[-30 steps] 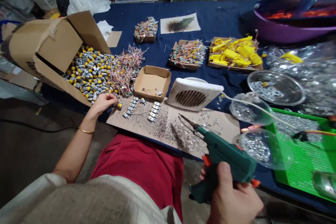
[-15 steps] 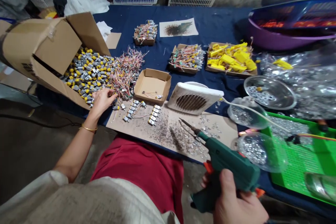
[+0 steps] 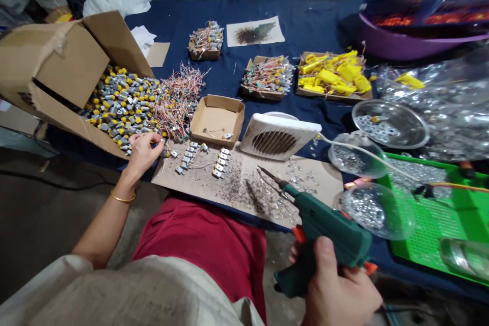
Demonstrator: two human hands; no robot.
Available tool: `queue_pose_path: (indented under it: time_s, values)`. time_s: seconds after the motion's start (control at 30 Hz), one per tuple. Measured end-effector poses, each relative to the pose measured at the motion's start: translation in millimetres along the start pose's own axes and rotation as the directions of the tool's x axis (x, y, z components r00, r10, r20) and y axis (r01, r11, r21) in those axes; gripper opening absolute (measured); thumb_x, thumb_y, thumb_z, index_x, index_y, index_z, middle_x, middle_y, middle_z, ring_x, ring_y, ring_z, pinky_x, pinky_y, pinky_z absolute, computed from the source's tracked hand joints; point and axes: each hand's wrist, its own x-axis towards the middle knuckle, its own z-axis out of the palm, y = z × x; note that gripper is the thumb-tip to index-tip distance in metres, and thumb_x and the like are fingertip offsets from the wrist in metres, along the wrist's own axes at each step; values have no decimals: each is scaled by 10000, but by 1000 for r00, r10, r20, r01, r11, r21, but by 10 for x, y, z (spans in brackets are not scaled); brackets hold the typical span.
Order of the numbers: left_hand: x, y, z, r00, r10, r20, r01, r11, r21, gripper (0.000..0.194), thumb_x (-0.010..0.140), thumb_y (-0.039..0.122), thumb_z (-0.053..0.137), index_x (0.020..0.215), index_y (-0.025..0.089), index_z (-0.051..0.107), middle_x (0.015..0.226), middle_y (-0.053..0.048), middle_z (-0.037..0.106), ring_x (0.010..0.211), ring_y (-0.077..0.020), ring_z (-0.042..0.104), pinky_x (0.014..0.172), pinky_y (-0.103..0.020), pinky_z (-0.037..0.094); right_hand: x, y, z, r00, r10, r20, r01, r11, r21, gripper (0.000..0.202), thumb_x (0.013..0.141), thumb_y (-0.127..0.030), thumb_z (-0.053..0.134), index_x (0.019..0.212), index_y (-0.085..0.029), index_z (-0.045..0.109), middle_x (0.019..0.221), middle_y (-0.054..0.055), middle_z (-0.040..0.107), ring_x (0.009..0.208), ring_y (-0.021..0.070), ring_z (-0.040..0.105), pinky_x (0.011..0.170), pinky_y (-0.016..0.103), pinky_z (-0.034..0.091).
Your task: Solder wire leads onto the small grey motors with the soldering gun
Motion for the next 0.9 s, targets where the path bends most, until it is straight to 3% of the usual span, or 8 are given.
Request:
queue_pose_path:
  time_s: [0.13,0.3,0.4,0.5,0.6,0.73,0.8,0.9]
  values:
    - [-161,235,-239,1000,30,-1,-30,999,-40,179,852,345,572,731,215,597,776,-14,685,812,-209,611,1018,-420,281,3,15,11,1000,11,20,-13,998,63,443,662,-477,814,810,-86,668,595,31,643,418,146,570,384,242,503]
    - [-268,777,-517,986,165,-3,-164,974,-154,137,829,340,622,892,223,653,821,-2,686,785,-190,604,998,-407,321,-19,16,-50,995,43,84,-56,987,153,428,672,-473,807,784,-99,632,588,40,654,403,141,562,379,243,485]
    - [-315,1126,-481,959,266,95,-230,931,-284,139,827,314,627,903,210,680,806,1,692,764,-168,603,930,-366,382,-12,56,-112,997,29,66,-41,981,189,444,664,-500,806,787,-108,636,626,58,679,394,150,567,354,261,486]
    - [-407,1347,-263,929,322,180,-231,888,-399,127,833,294,619,822,190,691,783,0,698,732,-146,601,860,-327,419,-2,114,-185,998,38,48,-48,978,205,450,650,-511,813,769,-113,641,557,38,647,361,151,546,320,259,468]
    - [-584,1343,41,918,290,272,-121,854,-505,151,828,310,631,788,177,690,751,-7,695,686,-132,597,748,-279,446,7,173,-260,997,41,61,-53,976,213,432,655,-506,813,732,-121,632,528,22,627,359,152,548,328,266,484]
    - [-892,1060,361,902,150,406,78,867,-493,213,853,366,606,827,170,688,702,-11,683,632,-135,595,644,-260,443,33,234,-303,995,37,91,-54,978,199,423,674,-517,796,727,-130,634,542,9,631,370,147,560,340,267,500]
    - [-1014,893,434,910,102,402,66,921,-383,226,876,375,588,830,176,685,708,-10,690,650,-144,605,732,-298,449,51,247,-280,994,38,105,-57,982,178,425,683,-527,786,735,-132,638,542,6,632,370,147,565,338,261,495]
    - [-1106,695,442,931,116,347,-54,982,-183,226,898,387,582,879,187,686,776,-24,716,749,-180,630,905,-384,391,69,249,-206,991,40,131,-59,988,140,438,682,-549,776,732,-136,640,525,4,625,370,156,573,339,264,494]
